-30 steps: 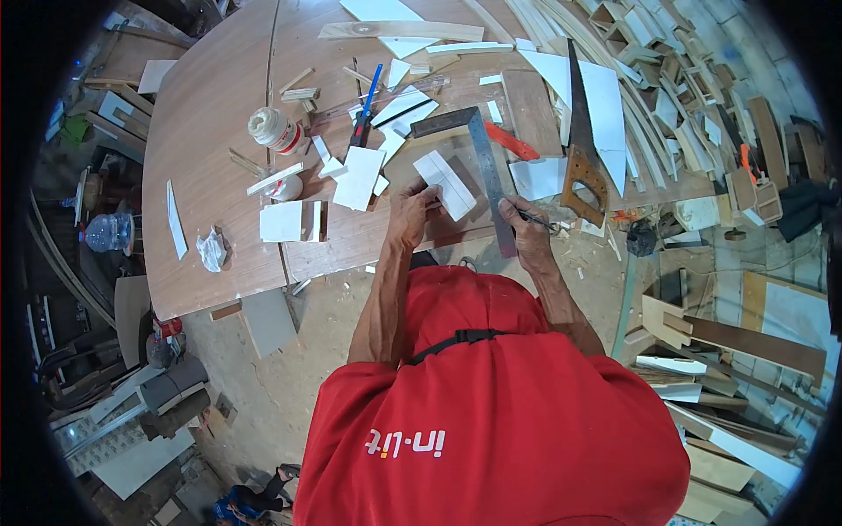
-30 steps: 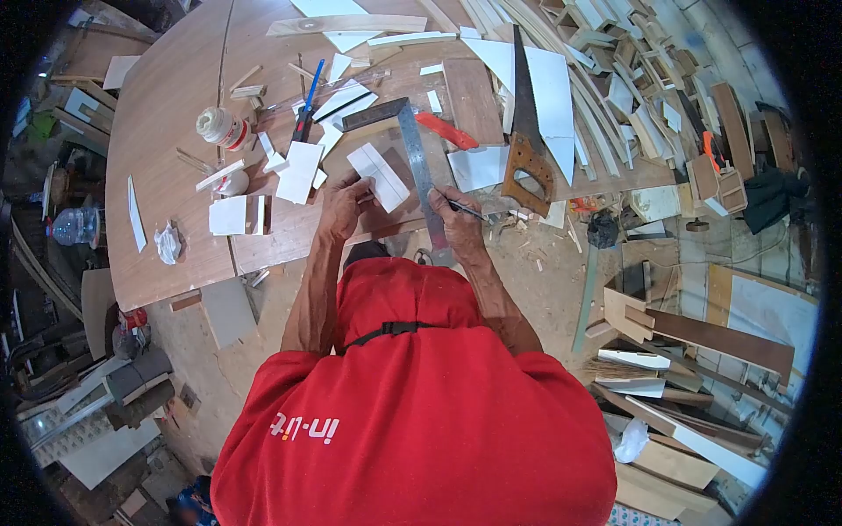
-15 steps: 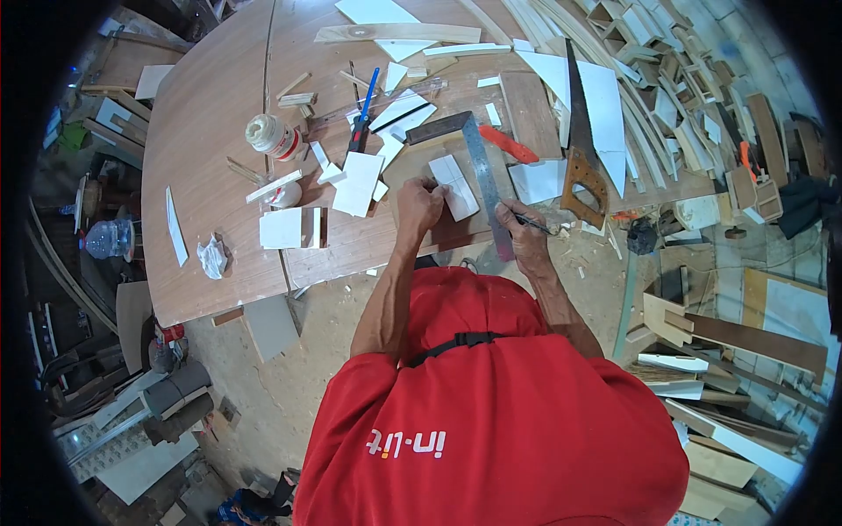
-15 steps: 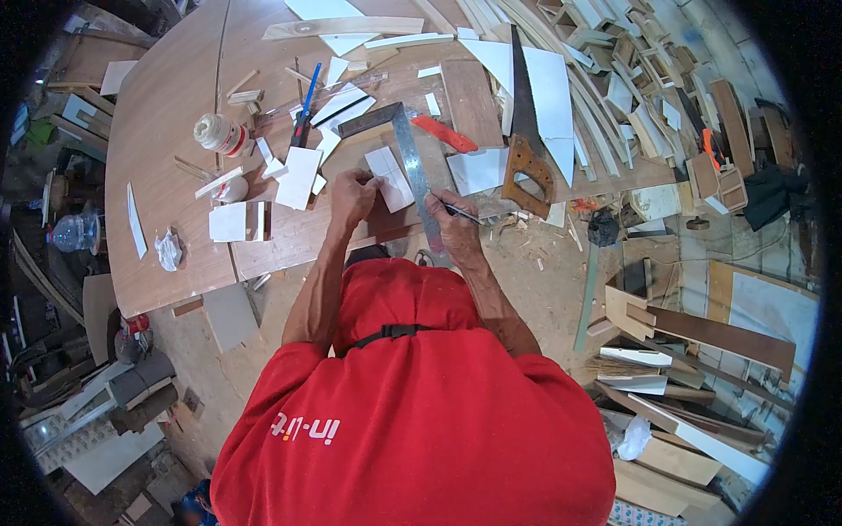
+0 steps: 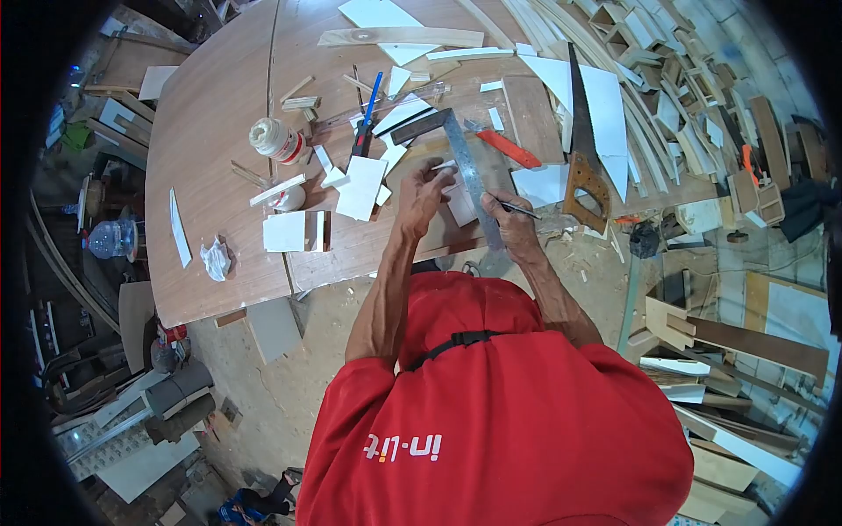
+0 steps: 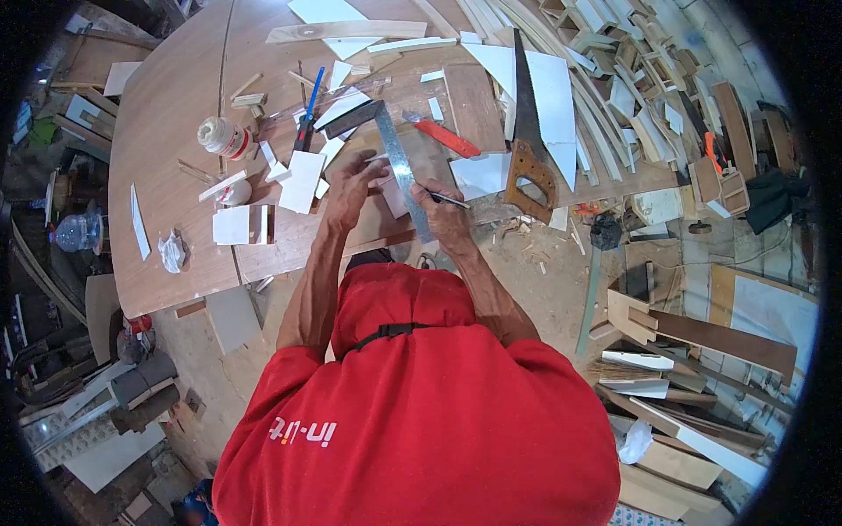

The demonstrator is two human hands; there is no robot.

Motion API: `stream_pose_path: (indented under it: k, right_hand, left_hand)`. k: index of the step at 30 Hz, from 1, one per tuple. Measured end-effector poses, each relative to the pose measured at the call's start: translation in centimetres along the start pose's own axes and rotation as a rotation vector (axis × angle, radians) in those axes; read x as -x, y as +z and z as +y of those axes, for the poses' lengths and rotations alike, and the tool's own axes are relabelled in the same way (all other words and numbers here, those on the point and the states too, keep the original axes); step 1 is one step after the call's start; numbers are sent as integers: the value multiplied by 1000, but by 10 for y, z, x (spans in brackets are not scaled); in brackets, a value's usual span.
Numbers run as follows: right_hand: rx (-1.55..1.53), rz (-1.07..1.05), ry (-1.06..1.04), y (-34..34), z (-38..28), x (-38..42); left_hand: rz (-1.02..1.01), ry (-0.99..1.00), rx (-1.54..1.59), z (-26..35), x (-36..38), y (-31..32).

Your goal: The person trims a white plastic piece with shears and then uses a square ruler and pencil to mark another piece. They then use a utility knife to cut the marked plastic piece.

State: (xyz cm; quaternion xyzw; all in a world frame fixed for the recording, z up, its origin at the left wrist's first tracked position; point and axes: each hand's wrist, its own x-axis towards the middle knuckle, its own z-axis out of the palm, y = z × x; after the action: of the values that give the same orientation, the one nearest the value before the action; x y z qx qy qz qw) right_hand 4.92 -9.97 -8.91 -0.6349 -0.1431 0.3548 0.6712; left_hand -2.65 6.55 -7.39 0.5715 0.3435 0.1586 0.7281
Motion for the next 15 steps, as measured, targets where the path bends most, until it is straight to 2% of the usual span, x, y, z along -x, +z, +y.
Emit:
stream_pose_path:
  k: [5, 7, 8, 10, 12, 13, 15]
  right_hand:
    - [77, 5, 2, 9, 2, -1]
    - [123, -11, 11, 9, -4, 1]
    - [227, -31, -20, 8, -7, 1]
    - [328, -42, -46, 6, -15, 4]
    - [-4, -3, 17, 4, -25, 7]
    - [-6, 1, 22, 0, -29, 7]
    - [-110, 131, 33, -14, -34, 7]
  left_hand:
    - [-64, -20, 83, 18, -11, 5]
    - [-44, 49, 119, 8, -18, 7]
    - [-103, 29, 153, 3, -23, 2]
    - [-73, 59, 166, 6, -19, 3]
    - [-58, 135, 153, 10, -13, 0]
    - [-60, 129, 151, 12, -12, -4]
    - [-65, 239, -12, 14, -9, -10]
